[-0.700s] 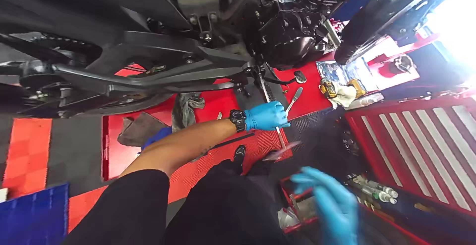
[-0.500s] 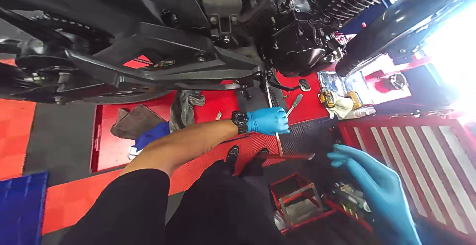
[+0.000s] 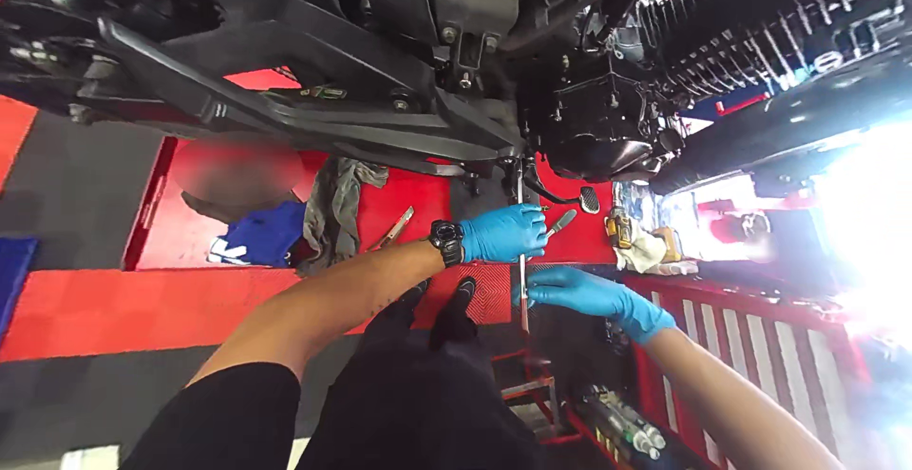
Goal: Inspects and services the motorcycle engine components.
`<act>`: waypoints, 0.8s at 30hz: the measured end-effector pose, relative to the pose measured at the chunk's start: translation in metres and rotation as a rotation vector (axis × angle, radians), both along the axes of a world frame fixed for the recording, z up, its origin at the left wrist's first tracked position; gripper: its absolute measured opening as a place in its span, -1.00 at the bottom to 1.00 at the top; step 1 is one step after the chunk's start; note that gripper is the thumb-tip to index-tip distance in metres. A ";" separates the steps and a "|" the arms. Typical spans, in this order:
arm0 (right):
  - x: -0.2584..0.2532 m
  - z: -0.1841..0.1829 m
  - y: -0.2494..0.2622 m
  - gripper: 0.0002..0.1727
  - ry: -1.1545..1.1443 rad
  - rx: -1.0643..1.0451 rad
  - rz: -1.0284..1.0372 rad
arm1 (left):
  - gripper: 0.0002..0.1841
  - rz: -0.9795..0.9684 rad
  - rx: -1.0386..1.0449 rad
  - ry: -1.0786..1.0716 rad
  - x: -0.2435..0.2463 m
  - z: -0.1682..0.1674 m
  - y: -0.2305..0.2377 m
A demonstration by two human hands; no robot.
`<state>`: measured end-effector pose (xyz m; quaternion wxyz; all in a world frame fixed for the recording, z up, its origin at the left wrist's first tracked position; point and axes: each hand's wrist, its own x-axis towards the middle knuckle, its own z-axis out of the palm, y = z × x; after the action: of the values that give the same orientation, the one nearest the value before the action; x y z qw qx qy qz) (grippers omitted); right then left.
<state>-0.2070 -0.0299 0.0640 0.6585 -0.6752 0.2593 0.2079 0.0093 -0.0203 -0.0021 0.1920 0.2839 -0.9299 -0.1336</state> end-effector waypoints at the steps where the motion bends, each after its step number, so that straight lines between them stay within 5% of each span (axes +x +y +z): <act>1: 0.000 -0.007 0.000 -0.59 -0.043 0.104 -0.055 | -0.65 0.016 -0.004 -0.007 -0.001 0.001 0.000; 6: -0.001 -0.030 -0.002 -0.61 -0.209 0.459 -0.275 | -0.69 0.093 0.032 0.022 -0.006 0.002 0.003; 14: -0.014 -0.041 -0.006 -0.72 -0.277 0.480 -0.294 | -0.50 0.349 0.135 0.084 -0.010 0.010 0.016; 16: -0.031 -0.039 -0.005 -0.73 -0.203 0.386 -0.247 | -0.22 0.474 0.239 0.136 -0.004 0.017 0.033; 18: -0.060 -0.037 -0.008 -0.72 -0.087 0.200 -0.123 | -0.14 0.581 0.275 0.187 0.008 0.022 0.055; 24: -0.160 -0.092 -0.025 -0.64 0.281 -0.581 0.237 | -0.45 0.771 0.196 0.363 0.008 0.013 0.097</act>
<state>-0.3674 -0.0552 -0.0283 0.3679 -0.8246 0.3156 0.2916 0.0175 0.0763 0.0113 0.3601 0.5990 -0.6902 -0.1876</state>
